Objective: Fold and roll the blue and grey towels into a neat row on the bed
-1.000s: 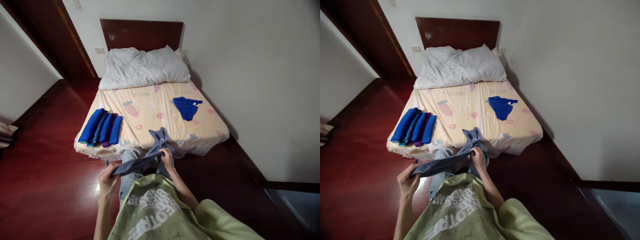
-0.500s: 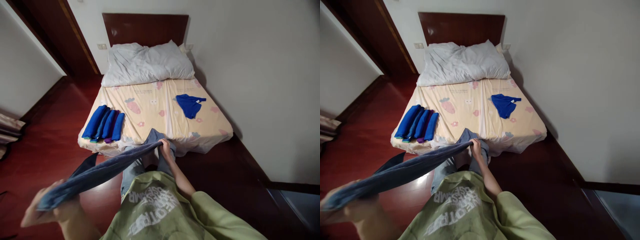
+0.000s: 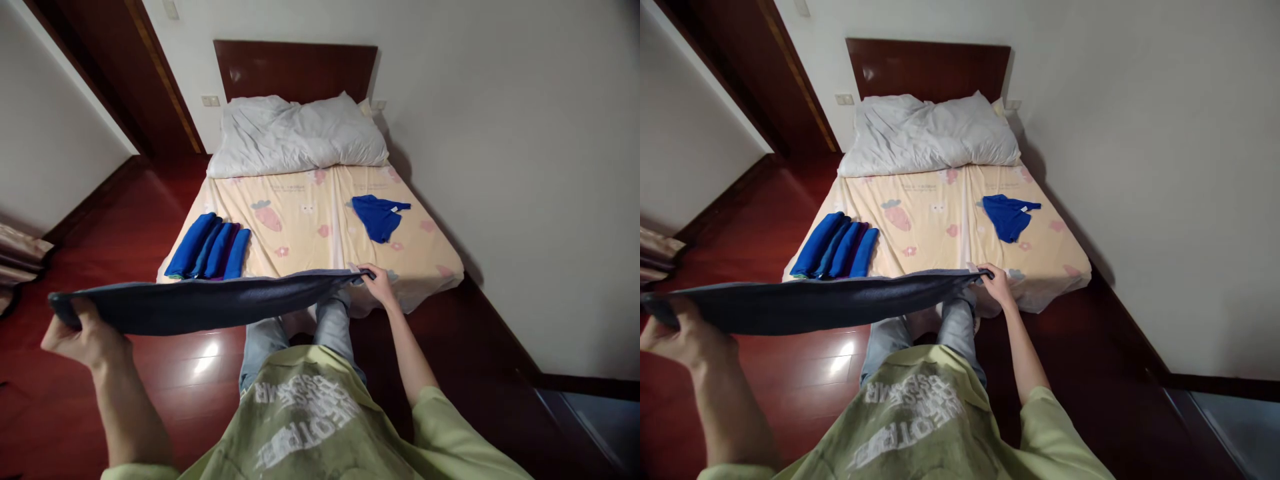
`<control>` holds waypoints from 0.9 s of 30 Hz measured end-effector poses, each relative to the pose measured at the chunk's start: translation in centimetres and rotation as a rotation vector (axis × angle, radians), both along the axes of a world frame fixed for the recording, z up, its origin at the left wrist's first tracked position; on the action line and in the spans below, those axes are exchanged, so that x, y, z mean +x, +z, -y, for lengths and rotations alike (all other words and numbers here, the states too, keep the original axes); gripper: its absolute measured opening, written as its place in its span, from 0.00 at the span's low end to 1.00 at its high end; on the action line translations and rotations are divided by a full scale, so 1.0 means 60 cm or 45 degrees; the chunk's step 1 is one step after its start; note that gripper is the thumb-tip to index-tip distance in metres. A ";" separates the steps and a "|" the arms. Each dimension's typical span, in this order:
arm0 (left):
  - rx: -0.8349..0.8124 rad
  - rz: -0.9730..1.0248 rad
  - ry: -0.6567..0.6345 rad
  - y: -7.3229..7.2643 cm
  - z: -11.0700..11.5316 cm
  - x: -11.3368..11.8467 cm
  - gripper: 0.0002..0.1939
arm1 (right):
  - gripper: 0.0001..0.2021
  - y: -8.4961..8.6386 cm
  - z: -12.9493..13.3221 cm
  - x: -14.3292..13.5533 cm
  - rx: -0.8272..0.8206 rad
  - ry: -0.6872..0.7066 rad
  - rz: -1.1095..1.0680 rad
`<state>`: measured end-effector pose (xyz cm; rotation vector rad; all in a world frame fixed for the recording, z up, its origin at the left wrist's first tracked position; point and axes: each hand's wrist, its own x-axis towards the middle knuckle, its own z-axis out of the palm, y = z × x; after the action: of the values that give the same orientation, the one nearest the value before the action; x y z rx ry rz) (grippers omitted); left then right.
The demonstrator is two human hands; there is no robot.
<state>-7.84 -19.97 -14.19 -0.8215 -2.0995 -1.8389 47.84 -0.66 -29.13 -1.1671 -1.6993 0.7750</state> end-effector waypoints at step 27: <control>-0.165 -0.033 -0.414 -0.035 -0.114 -0.036 0.12 | 0.25 0.140 -0.037 0.106 -0.011 -0.397 -0.605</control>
<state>-9.97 -13.11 -16.32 -1.2774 -2.1923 -1.8395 54.23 1.57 -20.75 -1.1120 -1.0943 0.7872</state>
